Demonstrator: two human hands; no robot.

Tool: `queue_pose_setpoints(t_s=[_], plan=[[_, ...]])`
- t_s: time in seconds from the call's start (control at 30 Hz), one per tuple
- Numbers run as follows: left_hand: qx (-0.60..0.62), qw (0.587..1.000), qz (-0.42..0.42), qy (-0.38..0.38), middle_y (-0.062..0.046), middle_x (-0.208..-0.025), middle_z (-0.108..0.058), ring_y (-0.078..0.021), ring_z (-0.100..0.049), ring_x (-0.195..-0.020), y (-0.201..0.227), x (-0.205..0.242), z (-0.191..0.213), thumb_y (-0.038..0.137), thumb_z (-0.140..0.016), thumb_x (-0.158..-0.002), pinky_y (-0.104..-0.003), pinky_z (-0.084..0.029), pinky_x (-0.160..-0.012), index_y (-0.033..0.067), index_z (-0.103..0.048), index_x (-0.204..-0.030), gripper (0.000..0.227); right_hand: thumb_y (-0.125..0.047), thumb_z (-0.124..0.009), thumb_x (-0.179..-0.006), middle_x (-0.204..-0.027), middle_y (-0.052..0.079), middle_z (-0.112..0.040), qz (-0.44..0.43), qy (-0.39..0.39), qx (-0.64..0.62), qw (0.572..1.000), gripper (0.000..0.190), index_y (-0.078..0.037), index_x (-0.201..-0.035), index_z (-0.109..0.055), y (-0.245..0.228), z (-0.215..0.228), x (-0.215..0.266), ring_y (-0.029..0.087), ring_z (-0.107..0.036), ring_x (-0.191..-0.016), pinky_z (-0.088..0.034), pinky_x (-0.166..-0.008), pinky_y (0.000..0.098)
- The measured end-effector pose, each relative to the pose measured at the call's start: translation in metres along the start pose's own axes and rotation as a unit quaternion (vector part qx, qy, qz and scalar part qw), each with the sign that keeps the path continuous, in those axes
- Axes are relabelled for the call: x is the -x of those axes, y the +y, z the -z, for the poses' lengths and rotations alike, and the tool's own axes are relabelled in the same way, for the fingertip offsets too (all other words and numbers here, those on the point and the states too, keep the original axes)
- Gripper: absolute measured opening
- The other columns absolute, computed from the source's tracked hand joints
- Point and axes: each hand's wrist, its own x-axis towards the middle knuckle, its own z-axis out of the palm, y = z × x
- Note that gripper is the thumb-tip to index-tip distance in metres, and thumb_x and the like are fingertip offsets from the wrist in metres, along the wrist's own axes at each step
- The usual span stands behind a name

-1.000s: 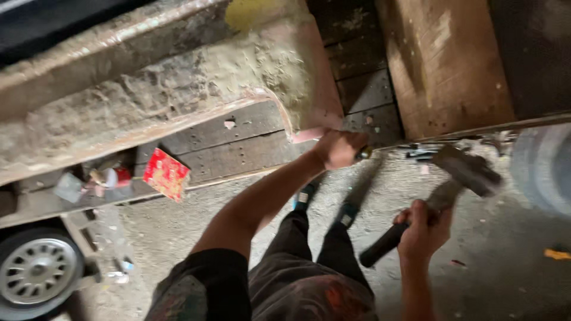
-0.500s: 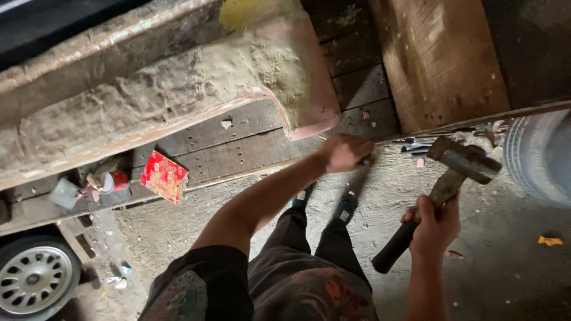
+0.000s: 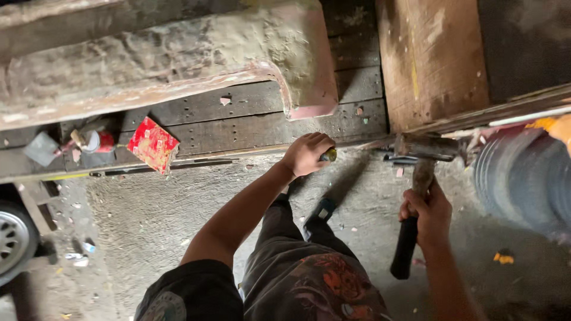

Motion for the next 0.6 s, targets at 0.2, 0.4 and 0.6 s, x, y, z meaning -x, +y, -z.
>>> queue_pose_setpoints(t_s=[0.2, 0.4, 0.6], plan=[[-0.027, 0.996, -0.069, 0.041, -0.005, -0.109, -0.07, -0.0228, -0.067, -0.107, 0.027, -0.008, 0.007, 0.007, -0.085, -0.075, -0.041, -0.055, -0.103, 0.0124, -0.068, -0.11, 0.039, 0.0, -0.061, -0.091, -0.077, 0.005, -0.059, -0.015, -0.05, 0.049, 0.997, 0.047, -0.005, -0.137, -0.053, -0.031, 0.002, -0.007, 0.017, -0.054, -0.052, -0.049, -0.047, 0.0373], [-0.016, 0.996, -0.068, 0.055, -0.003, -0.11, -0.068, -0.0237, -0.063, -0.11, 0.013, -0.004, -0.001, 0.007, -0.086, -0.069, -0.042, -0.05, -0.103, 0.0148, -0.068, -0.101, 0.038, 0.0, -0.061, -0.097, -0.078, 0.01, -0.056, -0.01, -0.062, 0.089, 0.994, 0.041, 0.002, -0.137, -0.053, -0.035, -0.01, -0.001, 0.018, -0.055, -0.057, -0.051, -0.052, 0.0385], [0.02, 0.993, -0.089, 0.074, -0.005, -0.106, -0.067, -0.023, -0.063, -0.106, -0.014, -0.009, -0.014, 0.011, -0.088, -0.07, -0.042, -0.051, -0.099, 0.0145, -0.067, -0.097, 0.033, 0.0, -0.059, -0.094, -0.086, 0.009, -0.061, -0.016, -0.018, 0.092, 0.995, 0.046, -0.003, -0.139, -0.054, -0.051, -0.033, 0.003, 0.018, -0.056, -0.057, -0.049, -0.051, 0.0387]])
